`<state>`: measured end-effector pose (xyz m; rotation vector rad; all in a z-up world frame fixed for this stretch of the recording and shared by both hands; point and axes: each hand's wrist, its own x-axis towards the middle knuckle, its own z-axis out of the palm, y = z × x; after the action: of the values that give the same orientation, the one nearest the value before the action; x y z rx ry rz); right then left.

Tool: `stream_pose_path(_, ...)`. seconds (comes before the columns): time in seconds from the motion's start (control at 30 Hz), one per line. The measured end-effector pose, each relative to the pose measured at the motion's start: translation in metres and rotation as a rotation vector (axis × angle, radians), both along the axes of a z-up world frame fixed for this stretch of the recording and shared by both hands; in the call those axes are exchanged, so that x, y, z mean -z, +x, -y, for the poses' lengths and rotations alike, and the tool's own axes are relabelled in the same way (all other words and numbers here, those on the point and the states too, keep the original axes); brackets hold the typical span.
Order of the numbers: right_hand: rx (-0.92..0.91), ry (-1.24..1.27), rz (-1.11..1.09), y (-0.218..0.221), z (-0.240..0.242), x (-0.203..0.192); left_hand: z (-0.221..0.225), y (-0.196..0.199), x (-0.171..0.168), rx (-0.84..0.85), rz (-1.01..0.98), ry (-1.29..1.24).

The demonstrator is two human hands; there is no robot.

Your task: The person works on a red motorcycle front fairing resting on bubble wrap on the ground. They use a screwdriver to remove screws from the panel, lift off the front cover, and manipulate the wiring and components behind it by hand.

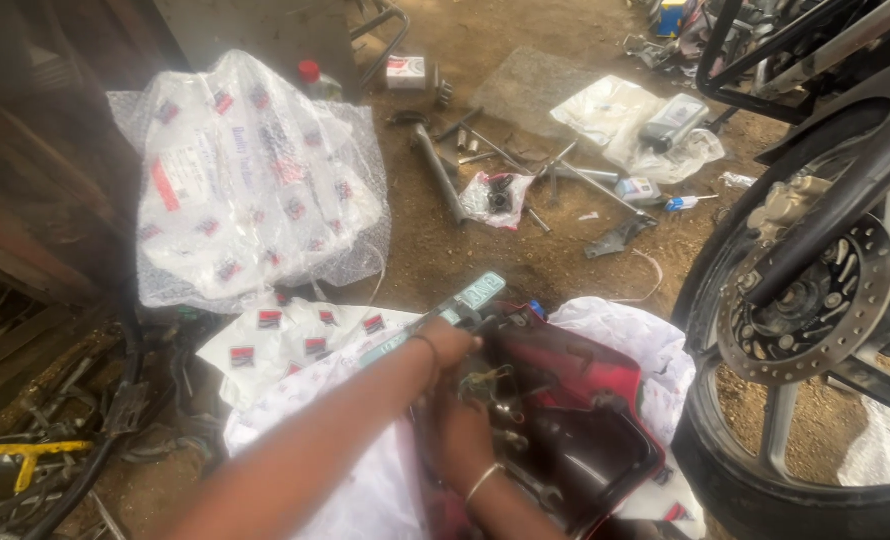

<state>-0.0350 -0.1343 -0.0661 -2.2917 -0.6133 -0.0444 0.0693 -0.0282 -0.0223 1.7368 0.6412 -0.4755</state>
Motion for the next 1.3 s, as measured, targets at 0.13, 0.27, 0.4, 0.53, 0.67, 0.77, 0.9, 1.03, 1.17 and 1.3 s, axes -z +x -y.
stream_pose_path(0.13, 0.182, 0.035, -0.065, 0.008, 0.007, 0.006, 0.014, 0.015, 0.013, -0.041, 0.168, 0.004)
stream_pose_path(0.27, 0.240, 0.250, -0.159, 0.010, 0.021, 0.030, 0.003, 0.053, 0.065, -0.469, 0.191, -0.193)
stream_pose_path(0.4, -0.106, 0.086, 0.247, -0.040, 0.017, 0.044, -0.054, 0.079, 0.071, -0.594, 0.295, -0.258)
stream_pose_path(0.53, -0.123, 0.469, -0.375, -0.049, 0.021, 0.041, -0.067, 0.088, 0.053, -0.464, 0.319, -0.131)
stream_pose_path(0.67, -0.101, 0.787, -1.265, -0.060, 0.011, 0.006, -0.044, 0.081, 0.059, -0.041, 0.414, 0.462)
stream_pose_path(0.77, -0.172, 0.481, -1.088, -0.049, 0.019, -0.034, -0.027, 0.052, 0.026, -0.010, 0.408, 0.255)
stream_pose_path(0.9, -0.107, 0.608, -0.692, -0.015, 0.043, 0.017, -0.022, 0.012, 0.005, 0.303, 0.560, 0.311)
stream_pose_path(1.03, 0.083, 0.538, -0.435, 0.010, 0.065, 0.017, -0.032, -0.006, 0.016, 0.633, 0.587, 0.578)
stream_pose_path(1.17, -0.275, 0.077, -0.390, 0.017, 0.100, -0.029, -0.045, -0.015, 0.030, 0.724, 0.503, 0.712)
stream_pose_path(1.3, -0.312, -0.301, -0.300, 0.030, 0.117, 0.000, -0.043, -0.024, 0.020, 0.634, 0.443, 0.749)
